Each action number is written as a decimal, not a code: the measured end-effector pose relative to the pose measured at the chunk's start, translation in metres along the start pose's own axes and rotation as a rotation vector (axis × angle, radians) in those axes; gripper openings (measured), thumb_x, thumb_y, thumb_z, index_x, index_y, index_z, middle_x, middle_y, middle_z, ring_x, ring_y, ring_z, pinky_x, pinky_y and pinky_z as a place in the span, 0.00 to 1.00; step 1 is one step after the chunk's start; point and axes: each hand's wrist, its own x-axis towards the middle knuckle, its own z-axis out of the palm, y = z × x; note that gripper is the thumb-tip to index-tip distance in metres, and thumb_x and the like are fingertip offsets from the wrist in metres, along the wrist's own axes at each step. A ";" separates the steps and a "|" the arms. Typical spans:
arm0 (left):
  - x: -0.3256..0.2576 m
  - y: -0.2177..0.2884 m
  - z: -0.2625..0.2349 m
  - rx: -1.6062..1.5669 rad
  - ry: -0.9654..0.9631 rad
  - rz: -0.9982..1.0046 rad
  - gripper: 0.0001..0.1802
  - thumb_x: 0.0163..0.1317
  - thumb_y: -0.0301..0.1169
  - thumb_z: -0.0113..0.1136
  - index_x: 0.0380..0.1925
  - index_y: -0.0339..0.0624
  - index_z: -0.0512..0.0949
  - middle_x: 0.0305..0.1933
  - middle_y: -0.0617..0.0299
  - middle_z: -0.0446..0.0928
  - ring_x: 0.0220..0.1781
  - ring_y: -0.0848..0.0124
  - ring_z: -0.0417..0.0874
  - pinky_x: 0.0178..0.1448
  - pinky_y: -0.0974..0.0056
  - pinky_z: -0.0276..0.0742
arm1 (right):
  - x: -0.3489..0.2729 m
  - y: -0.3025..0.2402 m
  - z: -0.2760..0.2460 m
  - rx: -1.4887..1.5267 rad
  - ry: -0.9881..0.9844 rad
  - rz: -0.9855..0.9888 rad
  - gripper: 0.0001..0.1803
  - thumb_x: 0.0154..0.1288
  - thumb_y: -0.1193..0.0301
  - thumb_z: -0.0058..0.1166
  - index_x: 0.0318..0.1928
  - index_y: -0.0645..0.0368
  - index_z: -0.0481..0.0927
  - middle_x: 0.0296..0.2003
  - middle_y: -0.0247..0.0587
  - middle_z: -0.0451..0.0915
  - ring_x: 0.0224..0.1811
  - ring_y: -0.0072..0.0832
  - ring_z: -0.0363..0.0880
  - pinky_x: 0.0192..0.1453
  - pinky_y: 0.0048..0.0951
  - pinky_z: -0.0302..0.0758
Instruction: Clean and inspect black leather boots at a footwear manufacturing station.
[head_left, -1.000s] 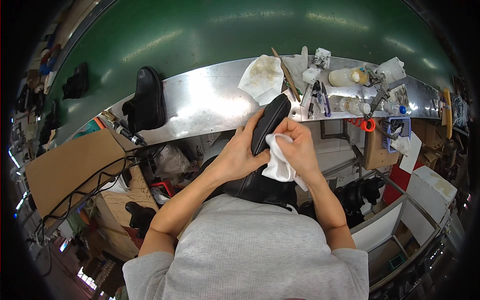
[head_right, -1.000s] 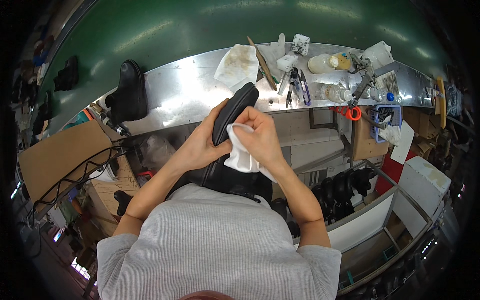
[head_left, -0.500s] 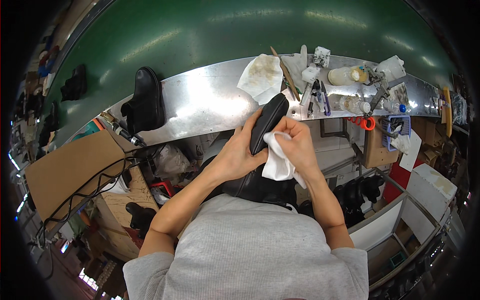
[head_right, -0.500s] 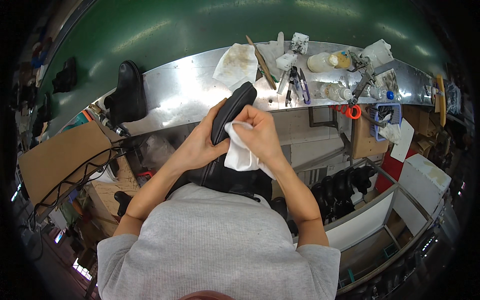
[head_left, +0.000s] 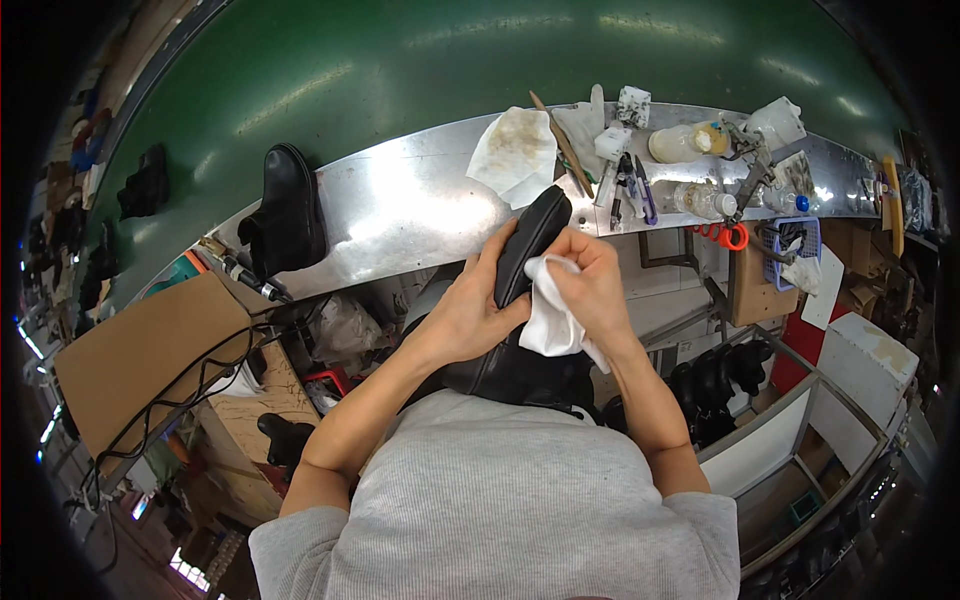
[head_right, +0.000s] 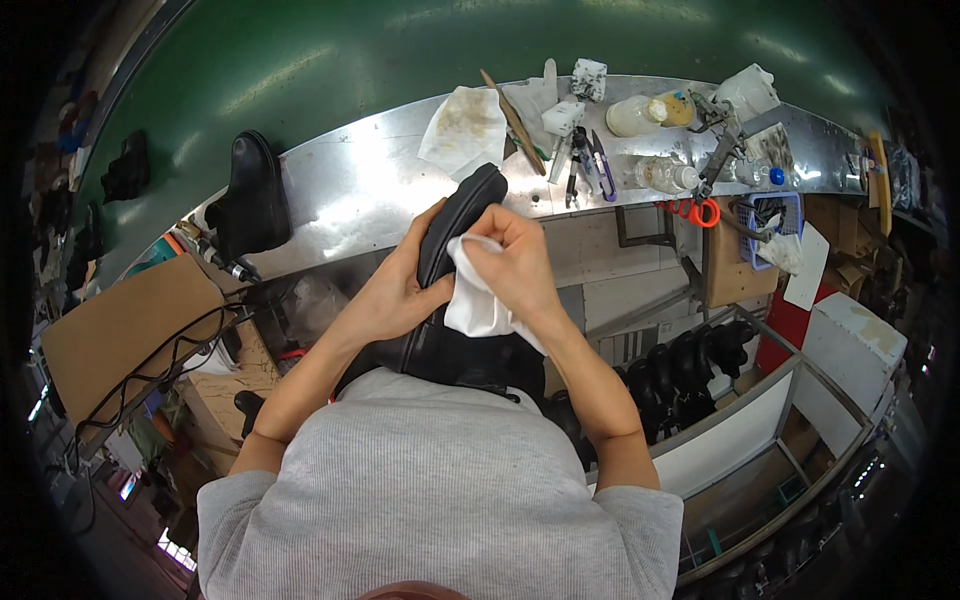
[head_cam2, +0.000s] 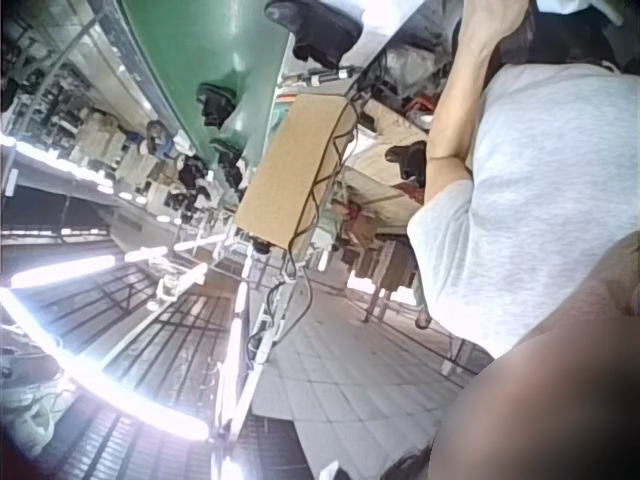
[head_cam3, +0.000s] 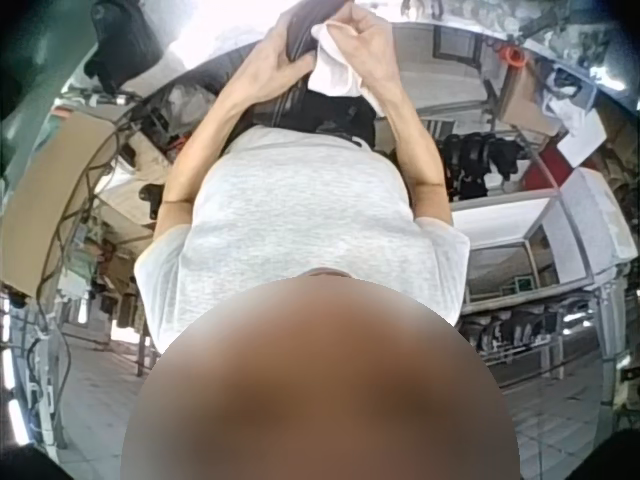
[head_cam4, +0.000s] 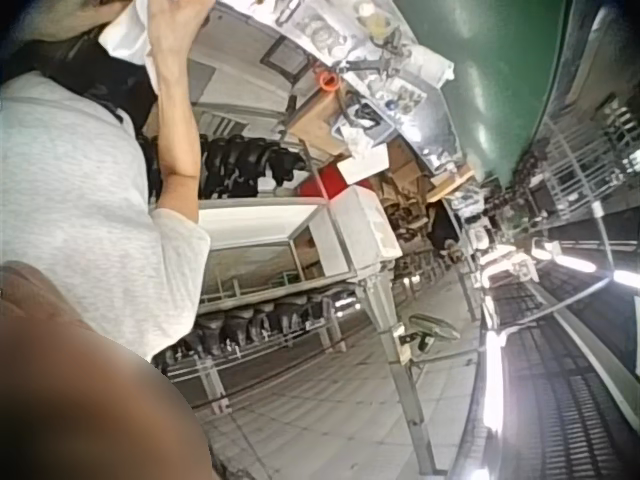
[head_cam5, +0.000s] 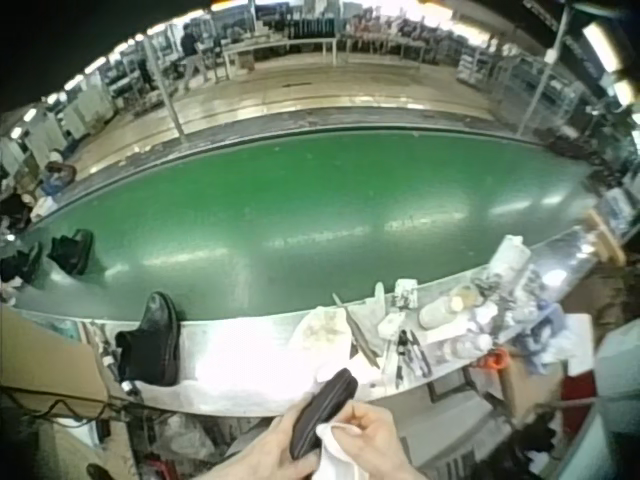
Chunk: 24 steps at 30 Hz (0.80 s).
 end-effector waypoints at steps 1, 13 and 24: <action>0.001 0.004 -0.002 -0.012 -0.028 -0.044 0.43 0.53 0.31 0.58 0.66 0.35 0.46 0.54 0.35 0.62 0.55 0.52 0.70 0.56 0.62 0.68 | 0.002 0.001 0.000 0.002 0.044 -0.020 0.05 0.52 0.80 0.54 0.23 0.62 0.72 0.20 0.28 0.74 0.22 0.10 0.68 0.25 0.15 0.64; -0.001 0.010 -0.004 0.026 -0.056 -0.078 0.42 0.54 0.32 0.55 0.65 0.34 0.45 0.56 0.36 0.62 0.50 0.56 0.73 0.50 0.63 0.70 | -0.005 0.003 0.002 -0.054 -0.023 -0.079 0.04 0.51 0.81 0.53 0.23 0.62 0.72 0.20 0.28 0.74 0.23 0.11 0.69 0.26 0.16 0.66; -0.002 0.004 -0.002 0.065 -0.044 0.009 0.42 0.54 0.31 0.55 0.65 0.35 0.45 0.56 0.37 0.63 0.45 0.59 0.74 0.47 0.64 0.71 | -0.007 0.007 0.001 -0.045 -0.054 -0.091 0.05 0.51 0.80 0.53 0.24 0.63 0.71 0.20 0.28 0.73 0.23 0.10 0.68 0.26 0.15 0.64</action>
